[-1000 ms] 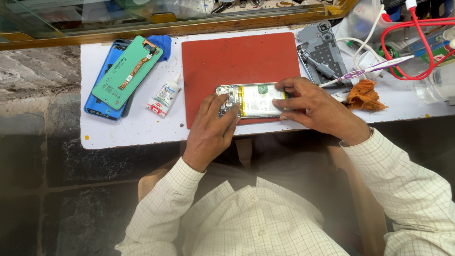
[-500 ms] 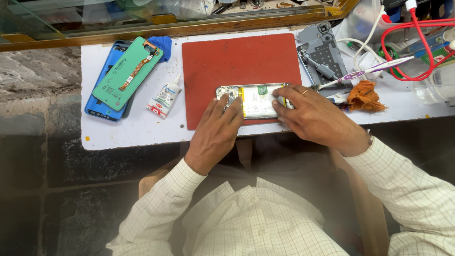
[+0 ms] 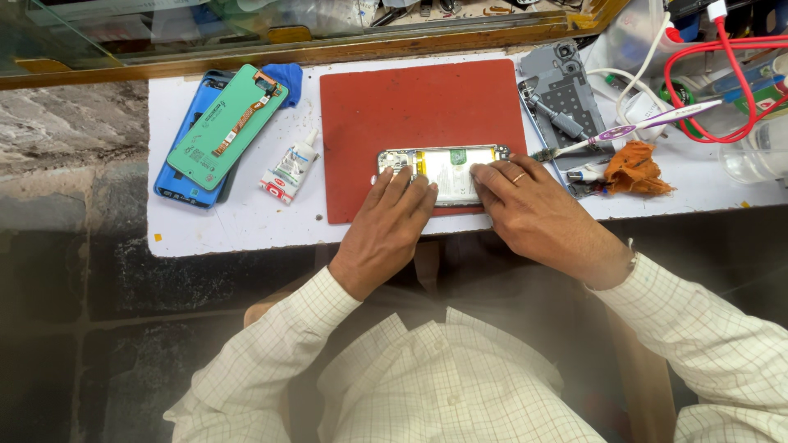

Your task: The person repairs a disassembled smartphone at a workbench. They squeeze adhesive from a small tube onto the phone frame, position the battery into the chassis, press components into place, cut something with yellow scissors, and repeatedly press and align parts inside the phone body.

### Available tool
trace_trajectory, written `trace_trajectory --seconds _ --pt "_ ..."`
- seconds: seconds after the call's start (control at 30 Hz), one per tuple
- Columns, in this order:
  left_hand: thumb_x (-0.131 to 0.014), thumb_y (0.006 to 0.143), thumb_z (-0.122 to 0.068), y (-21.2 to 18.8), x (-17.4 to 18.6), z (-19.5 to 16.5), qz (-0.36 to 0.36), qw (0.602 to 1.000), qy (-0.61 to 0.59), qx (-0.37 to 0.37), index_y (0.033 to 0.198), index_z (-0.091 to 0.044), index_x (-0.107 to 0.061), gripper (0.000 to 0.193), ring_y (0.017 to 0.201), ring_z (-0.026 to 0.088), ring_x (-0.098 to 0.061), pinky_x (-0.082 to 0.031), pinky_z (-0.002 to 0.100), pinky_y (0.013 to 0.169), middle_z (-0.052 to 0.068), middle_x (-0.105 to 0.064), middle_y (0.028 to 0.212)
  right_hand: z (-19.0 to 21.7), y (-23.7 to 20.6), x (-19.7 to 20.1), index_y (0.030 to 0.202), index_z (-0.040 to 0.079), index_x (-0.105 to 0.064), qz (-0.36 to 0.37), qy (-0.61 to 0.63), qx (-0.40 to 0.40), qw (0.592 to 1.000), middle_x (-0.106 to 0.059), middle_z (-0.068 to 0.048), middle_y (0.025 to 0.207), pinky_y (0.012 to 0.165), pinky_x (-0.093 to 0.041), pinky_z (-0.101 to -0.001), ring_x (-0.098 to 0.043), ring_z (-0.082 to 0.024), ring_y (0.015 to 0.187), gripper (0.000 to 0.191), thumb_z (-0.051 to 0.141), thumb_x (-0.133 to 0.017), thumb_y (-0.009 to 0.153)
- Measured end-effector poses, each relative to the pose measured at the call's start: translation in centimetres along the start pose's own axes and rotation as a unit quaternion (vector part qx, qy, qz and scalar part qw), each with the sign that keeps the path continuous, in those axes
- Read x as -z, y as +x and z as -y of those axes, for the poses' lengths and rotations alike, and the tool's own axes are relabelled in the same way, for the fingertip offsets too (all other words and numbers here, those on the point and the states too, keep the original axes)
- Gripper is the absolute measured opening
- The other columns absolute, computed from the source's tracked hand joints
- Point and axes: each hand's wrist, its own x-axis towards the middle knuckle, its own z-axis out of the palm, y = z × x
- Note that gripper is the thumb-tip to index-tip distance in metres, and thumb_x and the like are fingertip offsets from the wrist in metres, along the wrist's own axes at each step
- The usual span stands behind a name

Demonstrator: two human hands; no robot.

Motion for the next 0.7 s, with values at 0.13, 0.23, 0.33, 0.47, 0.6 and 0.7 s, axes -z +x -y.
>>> trace_trajectory --seconds 0.13,0.23,0.33,0.47,0.6,0.7 --pt "-0.056 0.093 -0.002 0.0 -0.3 -0.1 -0.001 0.999 -0.037 0.013 0.134 0.006 -0.058 0.042 0.133 0.035 -0.055 -0.043 0.049 0.116 0.018 -0.058 0.135 -0.5 -0.1 -0.3 0.113 -0.011 -0.068 -0.005 0.054 -0.021 0.998 -0.060 -0.017 0.126 0.109 -0.044 -0.0469 -0.060 -0.033 0.115 0.037 0.007 -0.065 0.081" --pt "-0.054 0.096 -0.001 -0.2 -0.7 -0.1 -0.003 0.998 -0.056 0.016 0.135 0.008 -0.057 0.040 0.136 0.036 -0.054 -0.042 0.049 0.118 0.022 -0.057 0.137 -1.0 0.1 -0.5 0.111 -0.005 -0.069 -0.016 0.114 -0.039 0.993 -0.063 -0.014 0.124 0.110 -0.043 -0.0475 -0.061 -0.033 0.114 0.030 0.009 -0.067 0.085" --pt "-0.055 0.095 -0.001 -0.3 -1.0 -0.2 -0.005 0.997 -0.068 0.023 0.134 0.007 -0.057 0.039 0.135 0.037 -0.054 -0.042 0.050 0.119 0.022 -0.057 0.137 -1.5 0.7 -0.6 0.107 0.001 -0.069 -0.020 0.145 -0.054 0.988 -0.064 -0.011 0.116 0.106 -0.045 -0.0478 -0.061 -0.034 0.111 0.024 0.015 -0.071 0.088" --pt "-0.065 0.094 -0.006 -0.9 -0.5 0.6 -0.060 0.978 -0.189 0.068 0.133 0.003 -0.056 0.041 0.132 0.039 -0.056 -0.044 0.050 0.115 0.021 -0.058 0.138 -1.4 1.5 -0.8 0.112 0.006 -0.071 -0.020 0.166 -0.068 0.984 -0.064 -0.012 0.110 0.090 -0.047 -0.0472 -0.061 -0.035 0.103 0.031 0.020 -0.074 0.084" --pt "-0.073 0.093 -0.008 -1.3 -0.2 0.8 -0.096 0.963 -0.214 0.136 0.132 0.001 -0.056 0.044 0.129 0.039 -0.058 -0.046 0.050 0.114 0.020 -0.060 0.135 -1.3 1.6 -0.7 0.113 0.008 -0.070 -0.002 0.153 -0.068 0.986 -0.064 -0.010 0.107 0.092 -0.048 -0.0469 -0.060 -0.035 0.101 0.032 0.024 -0.076 0.085" --pt "-0.072 0.094 -0.009 -1.0 -0.2 0.7 -0.100 0.969 -0.191 0.121 0.132 0.001 -0.058 0.042 0.128 0.040 -0.058 -0.046 0.051 0.113 0.020 -0.060 0.130 -1.5 1.6 -0.7 0.115 0.008 -0.070 -0.004 0.148 -0.061 0.987 -0.063 -0.010 0.109 0.094 -0.048 -0.0469 -0.060 -0.034 0.103 0.034 0.024 -0.075 0.085"
